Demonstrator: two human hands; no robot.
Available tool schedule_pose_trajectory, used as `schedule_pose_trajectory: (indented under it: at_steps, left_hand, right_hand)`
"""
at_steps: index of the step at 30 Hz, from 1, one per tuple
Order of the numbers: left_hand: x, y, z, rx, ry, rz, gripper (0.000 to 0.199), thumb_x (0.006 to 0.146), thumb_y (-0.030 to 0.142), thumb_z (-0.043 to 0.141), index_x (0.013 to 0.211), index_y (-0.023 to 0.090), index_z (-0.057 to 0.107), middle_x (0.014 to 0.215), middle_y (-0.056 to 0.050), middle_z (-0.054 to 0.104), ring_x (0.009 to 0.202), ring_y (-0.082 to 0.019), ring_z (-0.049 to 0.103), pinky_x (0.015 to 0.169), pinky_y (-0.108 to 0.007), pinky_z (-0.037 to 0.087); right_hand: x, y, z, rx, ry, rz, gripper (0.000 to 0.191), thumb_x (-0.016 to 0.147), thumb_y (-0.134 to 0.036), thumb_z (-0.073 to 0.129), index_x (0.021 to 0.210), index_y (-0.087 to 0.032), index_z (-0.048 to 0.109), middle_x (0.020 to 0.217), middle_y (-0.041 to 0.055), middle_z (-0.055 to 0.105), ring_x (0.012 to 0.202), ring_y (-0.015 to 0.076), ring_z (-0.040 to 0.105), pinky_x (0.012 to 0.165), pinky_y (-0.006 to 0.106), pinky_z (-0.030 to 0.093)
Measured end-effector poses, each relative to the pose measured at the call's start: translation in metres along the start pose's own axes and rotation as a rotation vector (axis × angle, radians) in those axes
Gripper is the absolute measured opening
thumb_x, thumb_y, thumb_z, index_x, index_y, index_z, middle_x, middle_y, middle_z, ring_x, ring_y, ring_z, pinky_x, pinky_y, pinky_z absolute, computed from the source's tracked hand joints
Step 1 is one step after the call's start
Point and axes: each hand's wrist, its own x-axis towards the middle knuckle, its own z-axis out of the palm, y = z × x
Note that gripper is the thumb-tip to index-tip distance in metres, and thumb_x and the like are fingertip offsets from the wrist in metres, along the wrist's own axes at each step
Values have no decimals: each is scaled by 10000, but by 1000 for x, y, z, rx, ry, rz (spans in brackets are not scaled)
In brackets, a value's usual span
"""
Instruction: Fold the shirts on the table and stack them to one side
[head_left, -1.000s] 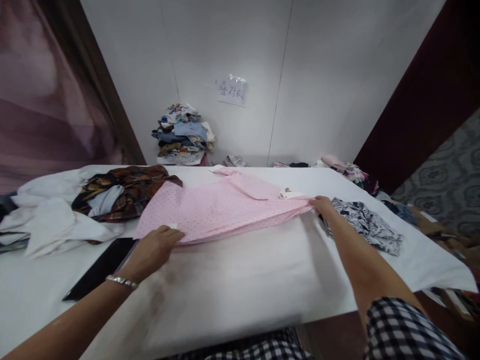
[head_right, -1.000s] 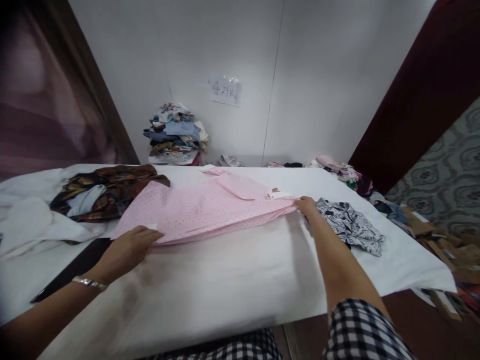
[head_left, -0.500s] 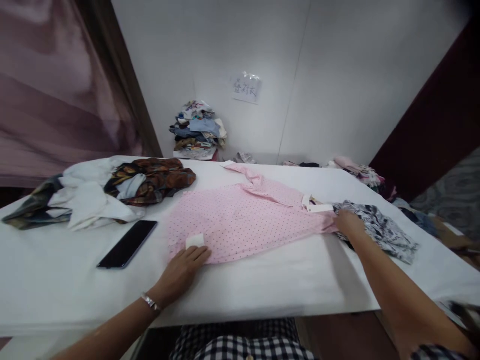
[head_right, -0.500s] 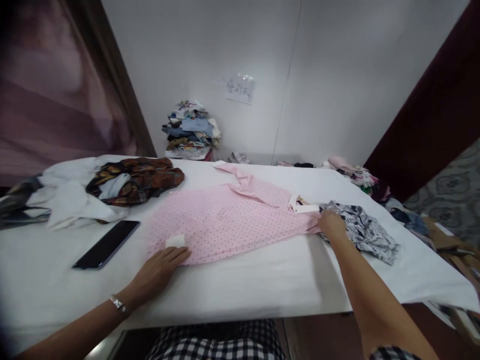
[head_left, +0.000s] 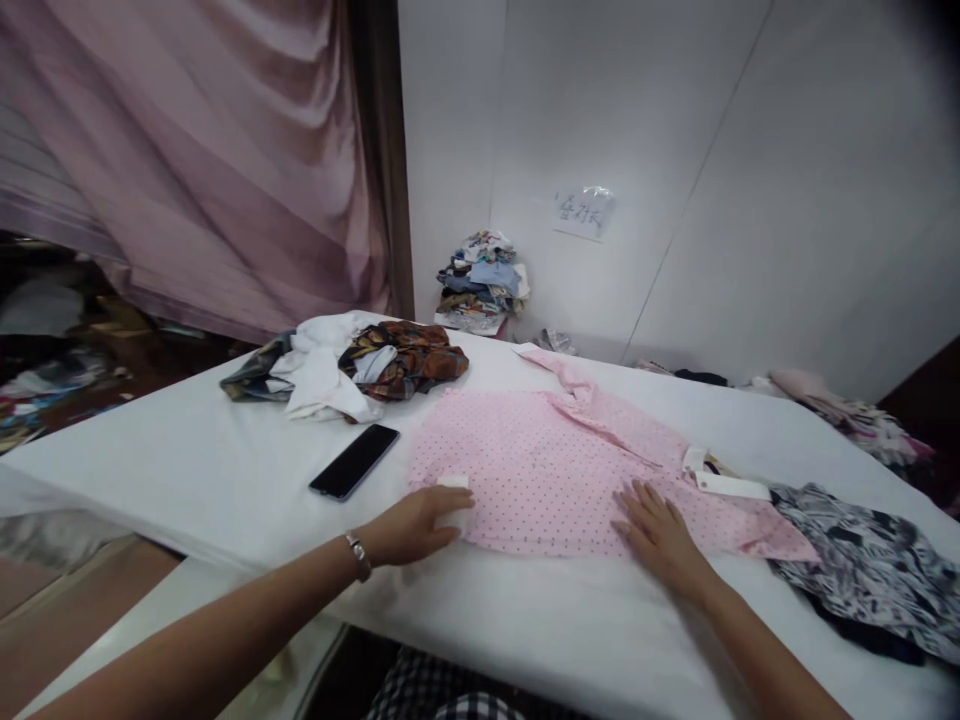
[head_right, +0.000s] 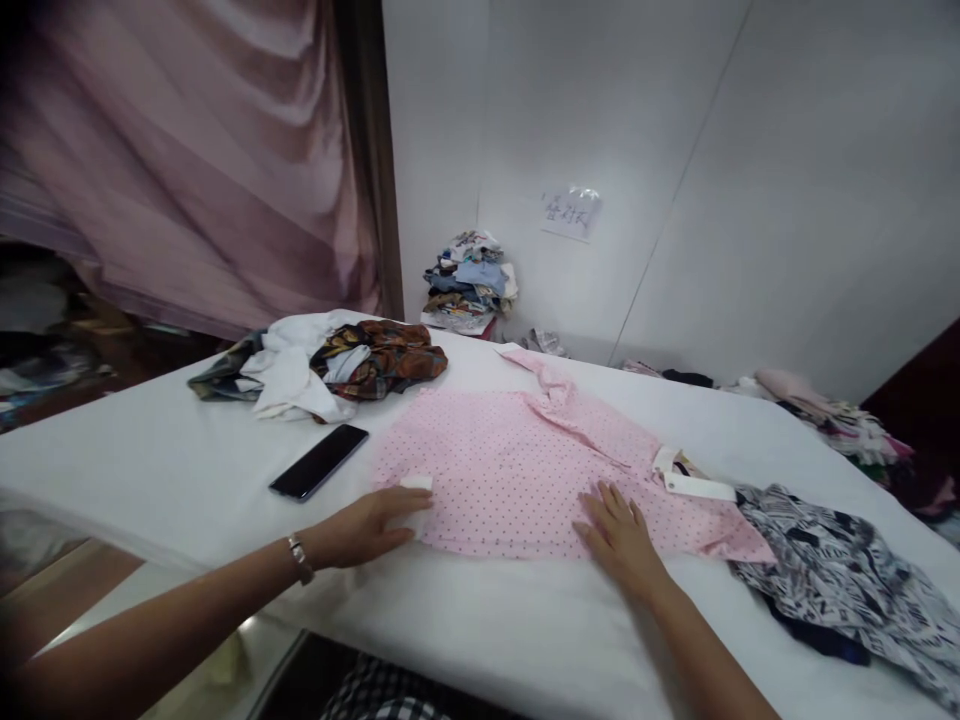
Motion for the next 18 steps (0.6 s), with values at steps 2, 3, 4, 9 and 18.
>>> schedule_pose_trajectory:
  at_steps: [2, 3, 4, 9, 18]
  left_hand:
    - [19, -2, -16, -25, 69, -54, 394, 884, 355, 497, 1251, 234, 571, 1303, -60, 597, 1197, -206, 540, 1023, -395, 419]
    - [31, -2, -21, -15, 103, -61, 391, 906, 389, 461, 1243, 229, 578, 1290, -63, 607, 1200, -205, 538, 1028, -398, 414]
    - [45, -1, -23, 8, 124, -46, 394, 917, 406, 438, 1234, 224, 584, 1284, -67, 611, 1206, -207, 535, 1038, -405, 404]
    - [96, 10, 10, 132, -48, 60, 559, 888, 517, 453, 1345, 200, 500, 1476, -129, 396, 1356, -286, 365, 1103, -509, 288]
    - [91, 4, 59, 102, -159, 29, 657, 910, 616, 271, 1472, 277, 298, 1568, -52, 199, 1443, -256, 155, 1166, -517, 108]
  right_hand:
    - [5, -10, -6, 19, 27, -46, 610, 936, -590, 217, 1475, -313, 281, 1577, 4, 79, 1452, 249, 16, 1158, 535, 75]
    - [8, -15, -8, 32, 11, -62, 615, 937, -591, 216, 1482, -310, 261, 1578, 4, 71, 1452, 246, 10, 1160, 528, 68]
    - [11, -19, -8, 46, -24, -64, 631, 932, -600, 224, 1484, -295, 260, 1577, 14, 78, 1452, 248, 16, 1161, 522, 68]
    - [35, -24, -16, 204, -139, -57, 670, 898, -647, 302, 1454, -276, 348, 1563, 39, 183, 1445, 263, 126, 1162, 499, 122]
    - [163, 13, -81, 444, 176, 272, 509, 896, -474, 433, 1278, -173, 585, 1370, 96, 532, 1246, 255, 496, 1014, 356, 407]
